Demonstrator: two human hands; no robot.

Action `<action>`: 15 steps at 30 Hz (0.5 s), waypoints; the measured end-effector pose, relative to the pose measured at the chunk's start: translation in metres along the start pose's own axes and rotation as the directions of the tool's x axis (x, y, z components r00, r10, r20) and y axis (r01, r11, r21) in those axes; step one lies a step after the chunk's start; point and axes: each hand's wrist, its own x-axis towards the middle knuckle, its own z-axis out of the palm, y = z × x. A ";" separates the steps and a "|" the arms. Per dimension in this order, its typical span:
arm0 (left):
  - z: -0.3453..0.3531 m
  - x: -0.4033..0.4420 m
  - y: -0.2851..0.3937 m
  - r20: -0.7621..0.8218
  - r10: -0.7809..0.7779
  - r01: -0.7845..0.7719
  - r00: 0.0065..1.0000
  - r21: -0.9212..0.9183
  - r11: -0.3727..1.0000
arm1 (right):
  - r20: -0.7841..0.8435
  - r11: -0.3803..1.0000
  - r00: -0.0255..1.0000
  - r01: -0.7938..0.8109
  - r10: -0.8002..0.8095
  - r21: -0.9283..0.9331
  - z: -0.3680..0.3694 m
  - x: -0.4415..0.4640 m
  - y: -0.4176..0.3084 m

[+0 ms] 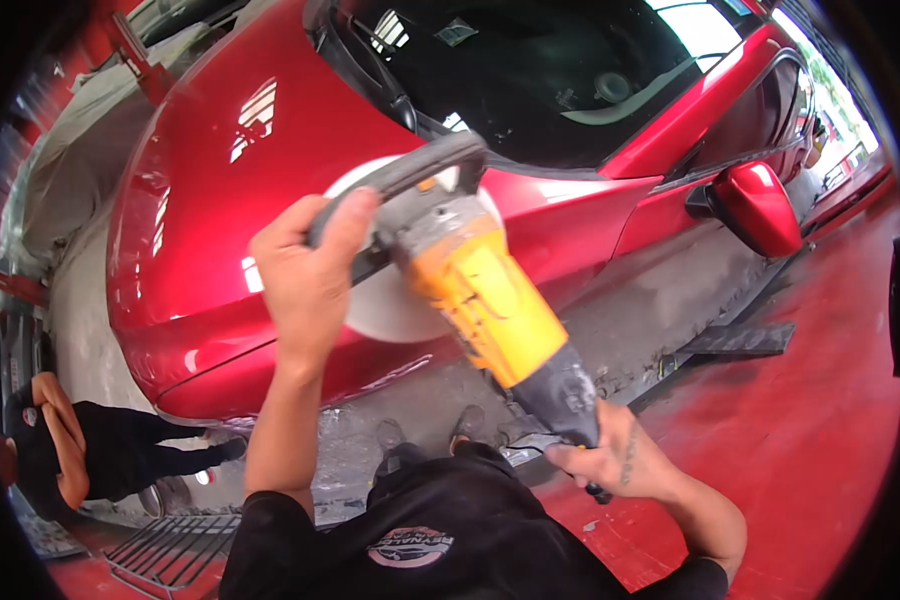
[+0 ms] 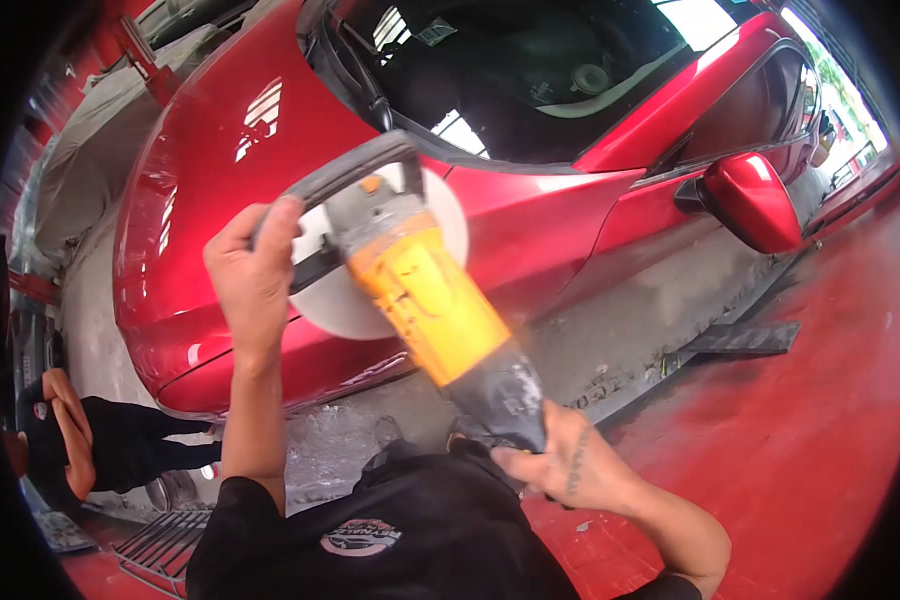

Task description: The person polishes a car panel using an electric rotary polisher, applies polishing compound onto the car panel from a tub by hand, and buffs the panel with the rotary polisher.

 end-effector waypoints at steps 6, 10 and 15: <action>0.090 0.023 -0.001 0.253 0.061 -0.017 0.966 -0.172 0.985 | -0.299 0.993 0.953 -0.014 0.048 0.117 -0.014 -0.042 0.026; 0.091 0.031 0.002 0.330 0.079 -0.029 0.941 -0.152 0.988 | -0.351 0.973 0.933 -0.004 0.087 0.229 0.012 -0.041 0.017; 0.011 0.056 -0.020 0.199 0.056 -0.038 0.978 -0.094 0.995 | -0.198 0.984 0.977 0.106 -0.077 0.141 0.051 0.013 -0.010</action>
